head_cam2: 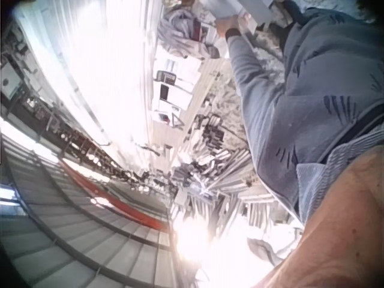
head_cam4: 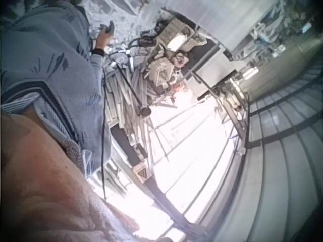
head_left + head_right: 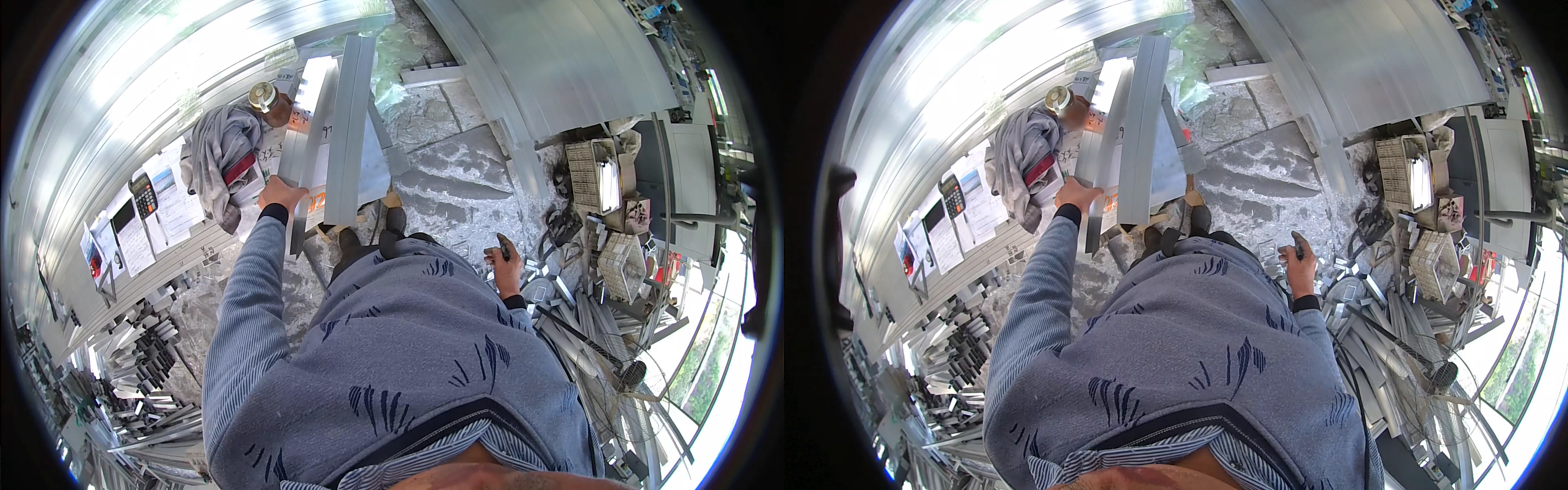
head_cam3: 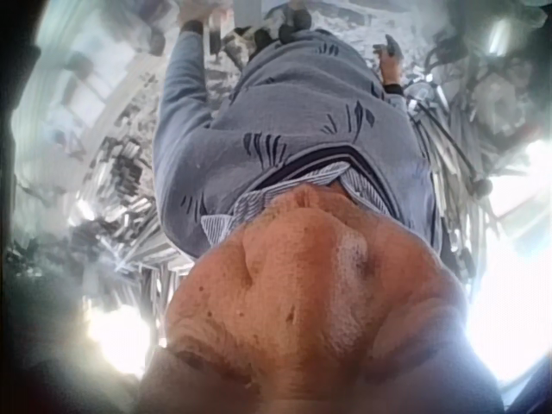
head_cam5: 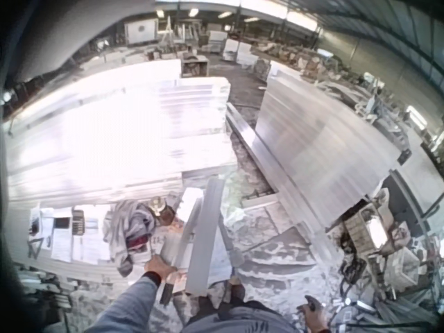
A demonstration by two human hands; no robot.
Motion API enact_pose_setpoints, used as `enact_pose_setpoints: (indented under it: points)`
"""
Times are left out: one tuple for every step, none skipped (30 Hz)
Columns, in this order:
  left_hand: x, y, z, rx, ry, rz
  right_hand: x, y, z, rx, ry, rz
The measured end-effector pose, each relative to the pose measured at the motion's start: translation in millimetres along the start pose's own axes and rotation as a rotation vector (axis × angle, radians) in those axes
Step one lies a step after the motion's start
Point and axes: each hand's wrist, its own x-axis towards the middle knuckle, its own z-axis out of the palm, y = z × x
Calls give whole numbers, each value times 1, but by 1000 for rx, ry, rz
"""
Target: The person operates a metal cutting saw to cut aluminum profiles to length, then marks each cut piece with a marker and stacks them on a nearby table. The person repeats this cycle multiple times, handling the profiles by hand and using the saw's control panel to initiate cuts.
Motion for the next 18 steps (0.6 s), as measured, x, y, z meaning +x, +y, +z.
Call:
enact_pose_setpoints:
  points:
    - [-3, -3, -4, -9, -3, 12, 3, 0, 0, 14, -21, 7]
    - [-6, -6, -8, -15, -5, 19, 6, -1, 1, -12, -40, -28]
    - [-8, -8, -13, -15, -11, 22, 9, -2, 2, -23, -52, -35]
    - [-11, -10, -17, -27, -24, 27, 11, -4, 3, -5, -70, -35]
    - [-12, -12, -23, -33, -41, 27, 14, -6, 4, -42, -76, -40]
    - [-14, -14, -28, -36, -53, 26, 18, -8, 6, -49, -88, -43]
    - [-17, -16, -33, -40, -38, 43, 21, -11, 9, -35, -100, -38]
    - [-20, -18, -36, -41, -21, 59, 24, -13, 12, -44, -106, -50]
    - [-23, -19, -40, -32, -8, 70, 27, -15, 15, -34, -114, -54]
    - [-25, -21, -43, -48, -36, 69, 30, -17, 17, -17, -120, -50]
    - [-28, -22, -46, -54, -68, 62, 31, -18, 19, -37, -131, -94]
    - [-30, -23, -49, -60, -101, 55, 33, -19, 21, -33, -142, -93]
    - [-34, -24, -50, -71, -82, 60, 34, -20, 23, -24, -149, -90]
    - [-37, -25, -51, -70, -81, 65, 35, -21, 25, -8, -153, -90]
    - [-39, -25, -52, -64, -79, 69, 36, -22, 27, 5, -159, -85]
    - [-41, -26, -52, -52, -78, 68, 36, -22, 29, -4, -169, -85]
    - [-43, -26, -52, -60, -78, 71, 37, -23, 29, -7, -177, -81]
    - [-44, -27, -51, -72, -69, 74, 37, -23, 29, -3, -179, -73]
